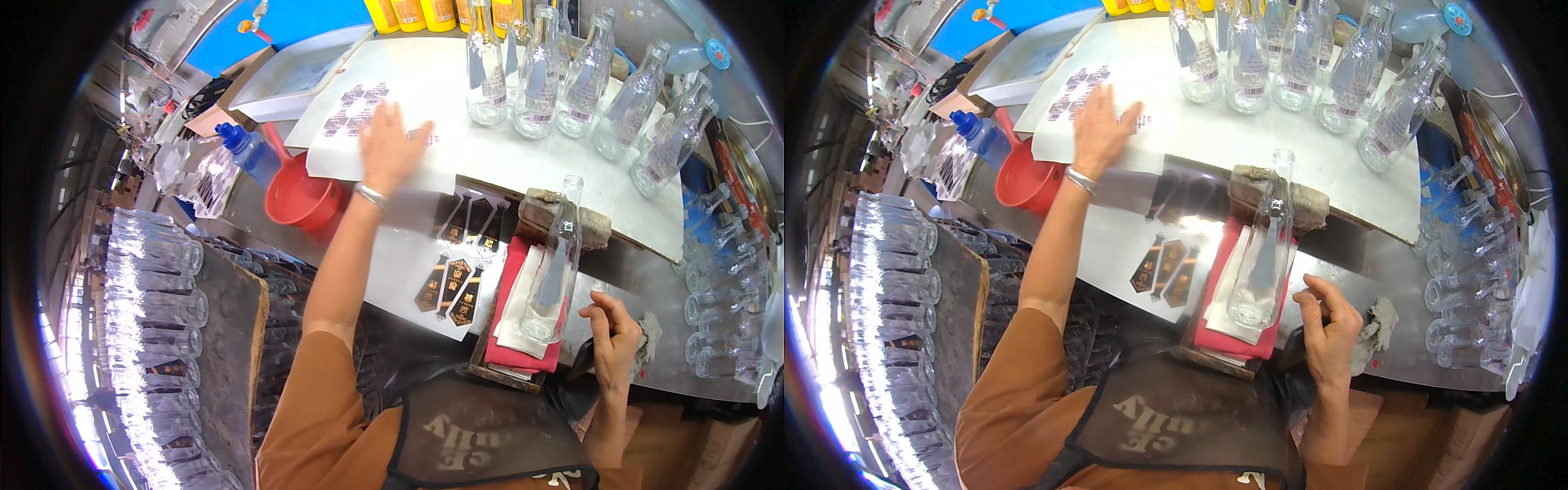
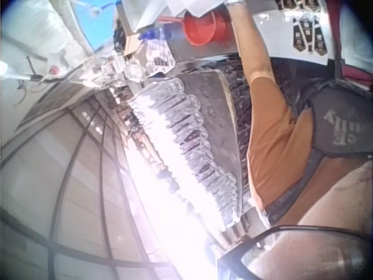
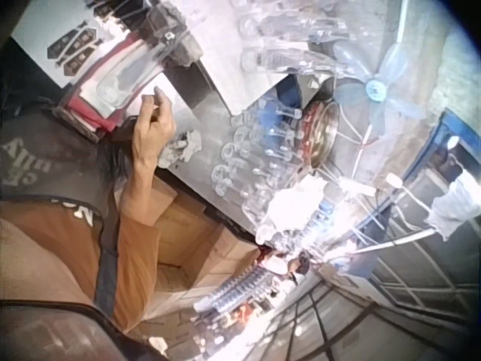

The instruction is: The person repeatedly picks clear plastic bottles, places them on a padded stand, applies a printed label to the bottle surface, and smooths it with a black squeegee. The person then sets the labeled bottle aside and repeats the process with additional bottles.

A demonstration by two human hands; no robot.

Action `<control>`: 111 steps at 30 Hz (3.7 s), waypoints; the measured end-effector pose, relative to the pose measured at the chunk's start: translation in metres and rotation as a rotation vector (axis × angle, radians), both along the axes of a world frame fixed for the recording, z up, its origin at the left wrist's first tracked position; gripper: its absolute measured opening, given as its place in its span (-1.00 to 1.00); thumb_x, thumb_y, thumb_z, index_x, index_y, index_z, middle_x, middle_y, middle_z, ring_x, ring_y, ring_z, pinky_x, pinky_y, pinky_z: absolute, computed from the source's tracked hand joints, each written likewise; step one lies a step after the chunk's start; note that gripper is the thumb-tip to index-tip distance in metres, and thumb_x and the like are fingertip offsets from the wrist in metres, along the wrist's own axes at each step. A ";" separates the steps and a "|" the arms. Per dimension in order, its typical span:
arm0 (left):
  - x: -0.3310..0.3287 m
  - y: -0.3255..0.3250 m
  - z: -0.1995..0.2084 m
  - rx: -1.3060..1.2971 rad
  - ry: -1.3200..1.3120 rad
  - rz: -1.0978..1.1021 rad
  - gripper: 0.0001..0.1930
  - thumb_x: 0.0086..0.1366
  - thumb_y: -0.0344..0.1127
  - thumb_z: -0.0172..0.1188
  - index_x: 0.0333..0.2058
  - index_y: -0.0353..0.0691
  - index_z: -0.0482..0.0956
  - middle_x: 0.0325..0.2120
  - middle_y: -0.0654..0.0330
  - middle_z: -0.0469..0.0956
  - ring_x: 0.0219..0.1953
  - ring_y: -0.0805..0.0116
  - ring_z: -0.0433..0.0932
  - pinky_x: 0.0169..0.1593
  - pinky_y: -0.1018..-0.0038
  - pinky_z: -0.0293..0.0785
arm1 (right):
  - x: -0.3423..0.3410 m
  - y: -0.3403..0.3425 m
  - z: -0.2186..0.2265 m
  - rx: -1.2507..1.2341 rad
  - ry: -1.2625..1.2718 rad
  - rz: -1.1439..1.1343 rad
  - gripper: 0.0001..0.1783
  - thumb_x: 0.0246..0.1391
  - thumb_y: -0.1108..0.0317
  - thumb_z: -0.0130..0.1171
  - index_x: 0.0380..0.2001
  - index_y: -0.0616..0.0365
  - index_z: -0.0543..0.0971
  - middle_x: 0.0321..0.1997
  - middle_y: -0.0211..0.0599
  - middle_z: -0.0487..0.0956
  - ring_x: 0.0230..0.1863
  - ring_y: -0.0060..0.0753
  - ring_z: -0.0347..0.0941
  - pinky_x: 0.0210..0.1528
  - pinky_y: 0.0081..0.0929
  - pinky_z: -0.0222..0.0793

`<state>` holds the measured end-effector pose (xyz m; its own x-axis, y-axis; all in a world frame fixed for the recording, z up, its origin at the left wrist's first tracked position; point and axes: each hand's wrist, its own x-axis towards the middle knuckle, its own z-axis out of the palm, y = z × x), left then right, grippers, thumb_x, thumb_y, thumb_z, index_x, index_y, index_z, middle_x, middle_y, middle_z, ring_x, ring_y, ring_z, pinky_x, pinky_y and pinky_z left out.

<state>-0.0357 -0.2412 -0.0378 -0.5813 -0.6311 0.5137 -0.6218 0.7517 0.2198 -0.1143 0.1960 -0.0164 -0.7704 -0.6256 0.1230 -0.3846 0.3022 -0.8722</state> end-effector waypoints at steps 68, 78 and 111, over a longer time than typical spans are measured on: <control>0.028 0.224 0.005 0.451 0.151 -0.928 -0.38 0.10 -0.28 0.41 0.21 -0.05 0.55 0.40 -0.16 0.15 0.40 -0.11 0.20 0.37 0.11 0.18 | -0.014 -0.021 -0.031 -0.120 -0.331 0.177 -0.50 0.32 0.18 0.14 0.15 0.34 0.50 0.04 -0.20 0.61 -0.20 -0.54 0.56 -0.10 -0.56 0.47; 0.032 0.235 -0.008 0.527 0.232 -0.903 -0.38 0.14 -0.36 0.40 0.23 -0.10 0.52 0.35 -0.10 0.22 0.30 0.00 0.36 0.31 0.19 0.32 | -0.009 -0.022 -0.028 -0.063 -0.348 0.170 -0.44 0.14 0.10 0.31 0.08 0.29 0.55 -0.05 -0.12 0.65 -0.20 -0.42 0.58 -0.11 -0.47 0.48; 0.030 0.244 -0.009 0.684 0.325 -0.820 0.06 0.15 -0.27 0.45 0.46 -0.33 -0.09 0.37 -0.11 0.23 0.34 0.02 0.33 0.38 0.16 0.22 | -0.049 -0.060 0.036 0.019 0.630 0.469 -0.72 0.09 0.43 0.23 -0.11 0.27 0.59 -0.13 -0.02 0.63 -0.11 0.04 0.59 -0.02 -0.26 0.52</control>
<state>-0.0056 0.0027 -0.0470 -0.8528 -0.3264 0.4077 0.1687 0.5666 0.8065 -0.1629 0.1355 0.0201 -0.2144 -0.8746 0.4349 -0.8962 -0.0010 -0.4437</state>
